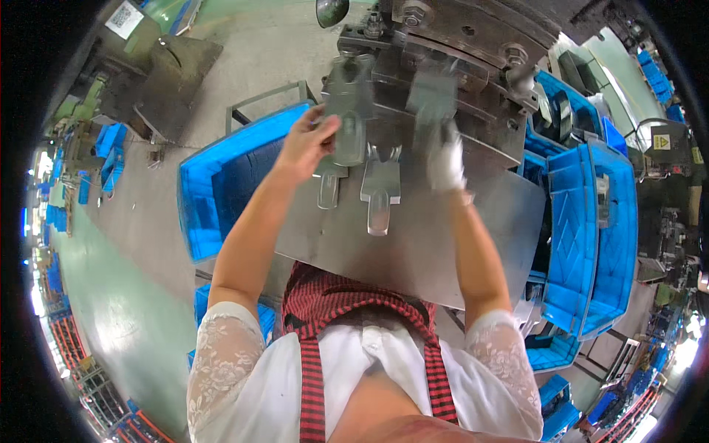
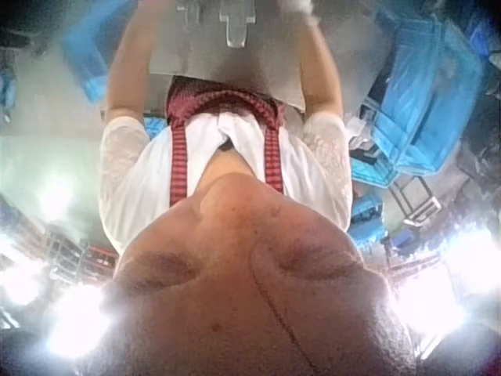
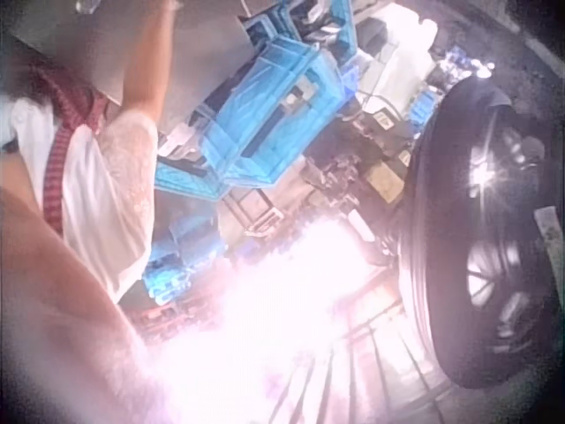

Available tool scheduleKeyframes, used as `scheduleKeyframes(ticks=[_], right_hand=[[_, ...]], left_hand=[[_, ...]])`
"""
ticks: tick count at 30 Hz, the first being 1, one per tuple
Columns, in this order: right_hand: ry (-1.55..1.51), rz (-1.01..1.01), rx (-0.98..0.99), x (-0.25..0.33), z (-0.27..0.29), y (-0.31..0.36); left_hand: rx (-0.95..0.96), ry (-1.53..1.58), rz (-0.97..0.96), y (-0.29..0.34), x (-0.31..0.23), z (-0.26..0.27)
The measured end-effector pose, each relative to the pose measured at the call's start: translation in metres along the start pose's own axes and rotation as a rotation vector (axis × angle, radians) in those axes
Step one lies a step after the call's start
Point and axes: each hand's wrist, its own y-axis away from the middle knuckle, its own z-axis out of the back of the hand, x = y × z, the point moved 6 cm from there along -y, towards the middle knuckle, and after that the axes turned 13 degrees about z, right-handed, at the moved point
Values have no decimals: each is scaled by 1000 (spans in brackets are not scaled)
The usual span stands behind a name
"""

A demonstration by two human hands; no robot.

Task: The person takes metal pieces from a crate, inserts them into a press machine to shape them, and removes and stacks the finished metal parts on the table.

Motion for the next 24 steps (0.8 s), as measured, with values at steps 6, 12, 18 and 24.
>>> scheduleKeyframes(ticks=[6, 12, 18, 24], right_hand=[[685, -270, 575, 23, -5, 109], [-160, -168, -204, 0, 2, -17], [-249, -219, -261, -39, -6, -41], [-284, -311, -274, -22, -6, -46]], left_hand=[[177, -115, 35, -34, 16, -89], [169, -251, 22, -93, 7, -145], [-118, -759, -268, -99, -11, -113], [-387, -1539, -46, -14, 44, 28]])
